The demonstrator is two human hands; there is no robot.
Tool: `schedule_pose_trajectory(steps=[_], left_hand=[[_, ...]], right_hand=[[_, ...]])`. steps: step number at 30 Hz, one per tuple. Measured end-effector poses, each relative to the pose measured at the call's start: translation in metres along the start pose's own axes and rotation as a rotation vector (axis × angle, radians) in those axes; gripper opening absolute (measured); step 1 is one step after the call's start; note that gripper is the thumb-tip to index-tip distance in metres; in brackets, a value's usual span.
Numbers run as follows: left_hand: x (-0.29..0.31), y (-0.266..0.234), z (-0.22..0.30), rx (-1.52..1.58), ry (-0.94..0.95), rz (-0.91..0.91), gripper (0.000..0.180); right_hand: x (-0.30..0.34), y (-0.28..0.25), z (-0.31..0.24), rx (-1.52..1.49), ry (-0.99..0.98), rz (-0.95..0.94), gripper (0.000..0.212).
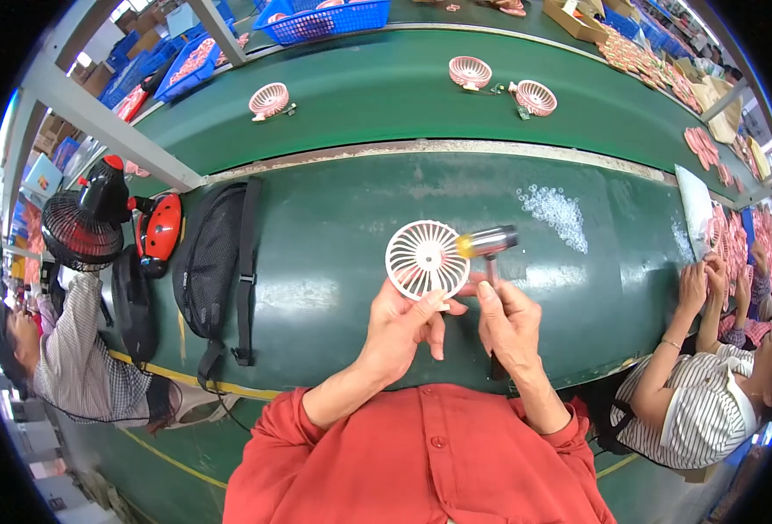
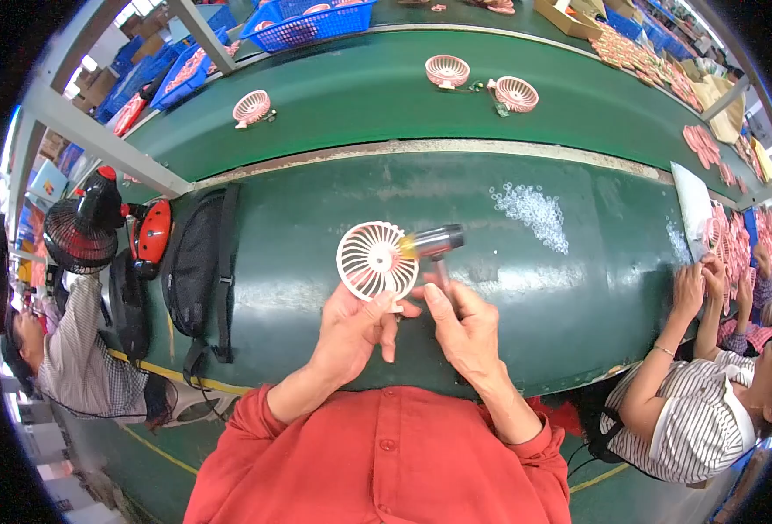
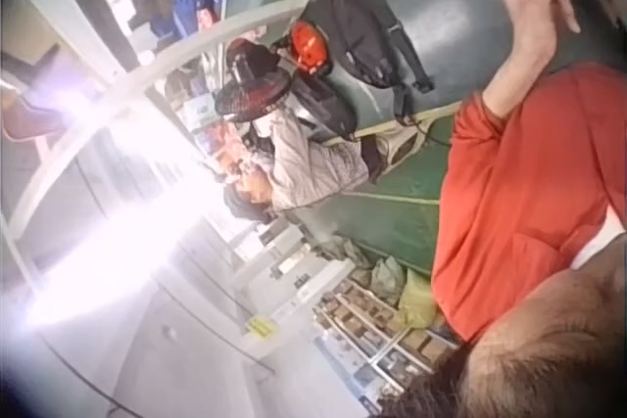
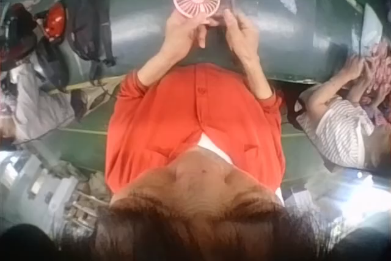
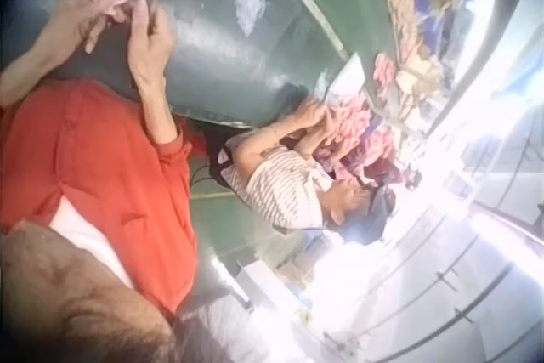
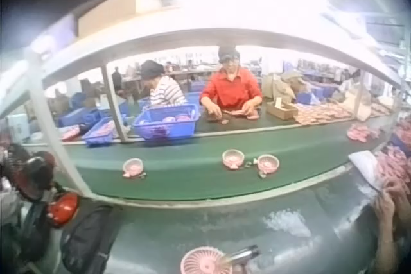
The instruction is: The person assembles portable fan covers by fitting plastic casing pieces together, tapping them into place with a small mallet, and placing the assembled pieces onto a conveyor belt.
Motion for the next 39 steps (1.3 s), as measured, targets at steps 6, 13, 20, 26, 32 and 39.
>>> schedule_pose_trajectory(steps=[6, 13, 20, 26, 32, 39], left_hand=[[0.008, -0.001, -0.003, -0.122, 0.066, -0.039, 0.039], [0.005, -0.035, -0.028, -0.082, -0.022, -0.004, 0.039], [0.016, -0.062, -0.042, -0.213, -0.243, 0.081, 0.03], [0.028, -0.054, 0.023, -1.219, 0.504, 0.313, 0.024], [0.016, -0.005, 0.025, -1.581, 0.714, 0.064, 0.052], [0.004, -0.007, 0.023, -1.696, 0.637, 0.027, 0.038]], right_hand=[[-0.014, -0.012, -0.015, 0.253, -0.132, 0.087, 0.026], [-0.026, -0.011, -0.011, 0.77, -0.353, 0.057, 0.026], [-0.028, -0.006, -0.01, 1.035, -0.582, 0.058, 0.024], [-0.013, 0.009, -0.023, 0.736, -0.654, -0.097, 0.018], [-0.009, 0.018, 0.0, 0.49, -0.196, -0.228, 0.014], [-0.003, 0.028, -0.003, 0.635, -0.15, -0.296, 0.016]])
Point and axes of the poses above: each hand's wrist, its own x-axis away from the middle knuckle, its own y-axis out of the palm, z = x × y, the point moved 7 cm from there along -x, towards the middle knuckle, and after that the axes turned 12 degrees about -x, right-handed, at the moved point
